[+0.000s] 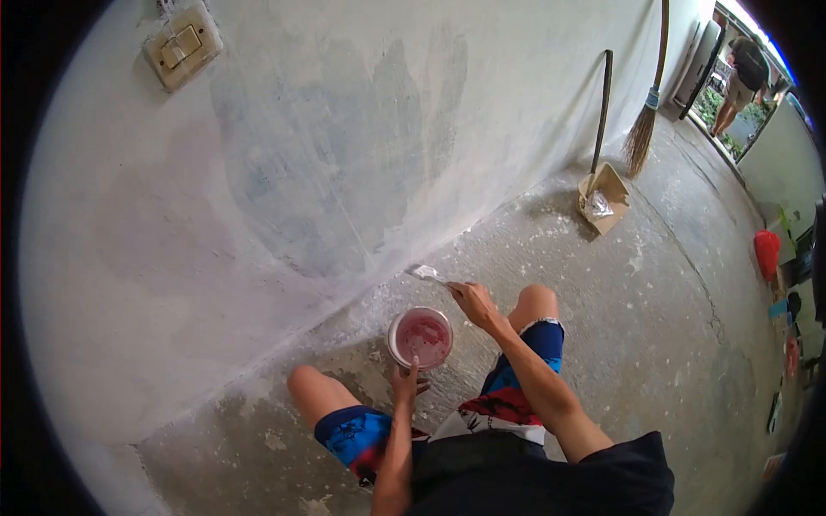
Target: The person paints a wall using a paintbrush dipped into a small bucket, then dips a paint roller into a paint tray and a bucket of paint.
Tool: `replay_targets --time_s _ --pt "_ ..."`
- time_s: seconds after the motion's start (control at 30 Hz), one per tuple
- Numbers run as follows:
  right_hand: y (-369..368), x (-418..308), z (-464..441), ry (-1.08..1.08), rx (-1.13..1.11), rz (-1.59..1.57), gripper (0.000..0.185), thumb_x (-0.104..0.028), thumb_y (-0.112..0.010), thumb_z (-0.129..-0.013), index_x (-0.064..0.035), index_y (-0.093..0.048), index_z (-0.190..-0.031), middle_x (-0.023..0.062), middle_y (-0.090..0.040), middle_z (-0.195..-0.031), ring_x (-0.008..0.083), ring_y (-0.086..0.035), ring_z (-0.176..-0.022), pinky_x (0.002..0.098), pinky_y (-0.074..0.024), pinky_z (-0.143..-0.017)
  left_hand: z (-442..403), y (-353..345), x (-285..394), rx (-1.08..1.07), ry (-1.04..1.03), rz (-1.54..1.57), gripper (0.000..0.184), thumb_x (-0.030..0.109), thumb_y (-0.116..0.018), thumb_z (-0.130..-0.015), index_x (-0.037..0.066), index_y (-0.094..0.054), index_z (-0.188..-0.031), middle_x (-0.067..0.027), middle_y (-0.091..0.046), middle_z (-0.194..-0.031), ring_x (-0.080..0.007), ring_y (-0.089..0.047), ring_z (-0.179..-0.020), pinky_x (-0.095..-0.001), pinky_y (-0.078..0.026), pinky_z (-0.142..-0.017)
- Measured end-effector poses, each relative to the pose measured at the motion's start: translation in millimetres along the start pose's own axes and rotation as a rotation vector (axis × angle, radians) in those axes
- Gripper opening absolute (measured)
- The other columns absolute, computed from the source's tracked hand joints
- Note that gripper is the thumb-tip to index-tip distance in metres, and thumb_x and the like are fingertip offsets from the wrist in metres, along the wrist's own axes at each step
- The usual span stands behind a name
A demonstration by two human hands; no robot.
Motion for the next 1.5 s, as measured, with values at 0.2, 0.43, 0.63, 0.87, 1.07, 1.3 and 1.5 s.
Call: replay_targets --time_s 0.2,0.43,0.63,0.87,1.07,1.3,1.5 --pt "141 -99 -50 0.006 0.452 -0.065 0.025 -0.004 -0.063 -0.092 -0.0042 -0.069 -0.116 0.0168 -0.064 -0.079 0.0237 -0.06 -0.065 0.0346 -0.0478 -0.06 0 1 -8 0.004 0.033 0.006 0.057 0.047 -0.07 -0.089 0.011 -0.048 -0.127 -0.0054 -0.06 -0.101 -0.0175 -0.065 -0.072 -0.0328 -0.059 -0.057" --pt "148 -82 -17 -0.02 0.795 -0.153 0.033 -0.005 -0.059 -0.097 -0.0021 -0.061 -0.13 0.0099 -0.056 -0.07 0.0093 -0.046 -0.063 0.027 -0.0396 -0.053 1 -3 -11 -0.02 0.027 0.029 0.064 0.051 -0.07 -0.087 0.009 -0.046 -0.129 -0.0069 -0.06 -0.102 -0.0183 -0.065 -0.075 -0.0328 -0.058 -0.057" --pt "-27 13 11 -0.204 0.04 -0.19 0.028 -0.013 -0.059 -0.097 -0.0024 -0.065 -0.123 0.0284 -0.064 -0.089 0.0183 -0.064 -0.071 0.0337 -0.0505 -0.068 3 -7 -4 -0.007 -0.052 0.085 0.05 0.035 -0.064 -0.095 0.01 -0.044 -0.133 -0.0078 -0.063 -0.097 -0.0172 -0.065 -0.066 -0.0292 -0.054 -0.051" --pt "45 38 -27 -0.362 0.269 -0.481 0.027 -0.016 -0.055 -0.101 -0.0061 -0.068 -0.123 -0.0039 -0.051 -0.072 0.0059 -0.042 -0.057 0.0256 -0.038 -0.049 0 -5 -9 -0.035 -0.013 0.082 0.056 0.038 -0.064 -0.095 0.008 -0.042 -0.137 -0.0084 -0.063 -0.101 -0.0185 -0.065 -0.068 -0.0317 -0.057 -0.054" --pt "107 73 3 -0.514 0.912 -0.867 0.034 -0.025 -0.052 -0.103 -0.004 -0.064 -0.127 -0.0058 -0.042 -0.067 0.0037 -0.042 -0.056 0.0211 -0.037 -0.049 0 -6 -10 -0.018 -0.037 0.086 0.054 0.038 -0.065 -0.095 0.012 -0.042 -0.136 -0.0075 -0.063 -0.099 -0.0179 -0.065 -0.064 -0.0313 -0.056 -0.053" --pt "-57 -69 20 -0.323 -0.151 -0.61 0.031 -0.02 -0.049 -0.1 -0.0017 -0.068 -0.116 0.0042 -0.063 -0.076 0.01 -0.054 -0.068 0.0308 -0.047 -0.061 3 -6 -6 0.006 0.044 0.059 0.051 0.03 -0.065 -0.096 0.009 -0.041 -0.135 -0.0106 -0.062 -0.109 -0.0222 -0.068 -0.07 -0.0327 -0.056 -0.05" --pt "53 -156 26 -0.291 -0.276 -0.692 0.034 -0.026 -0.053 -0.102 -0.0038 -0.064 -0.126 0.0168 -0.072 -0.105 0.0181 -0.065 -0.088 0.0336 -0.0511 -0.079 50 3 15 -0.052 0.047 0.244 0.053 0.011 -0.056 -0.097 0.012 -0.03 -0.144 -0.0183 -0.053 -0.126 -0.0341 -0.068 -0.094 -0.0424 -0.062 -0.069"
Point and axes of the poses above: each hand's wrist, its own z-axis away from the middle knuckle, its own y-axis out of the back of the hand, x = y × z, the point moved 9 cm from there along -z, towards the middle knuckle
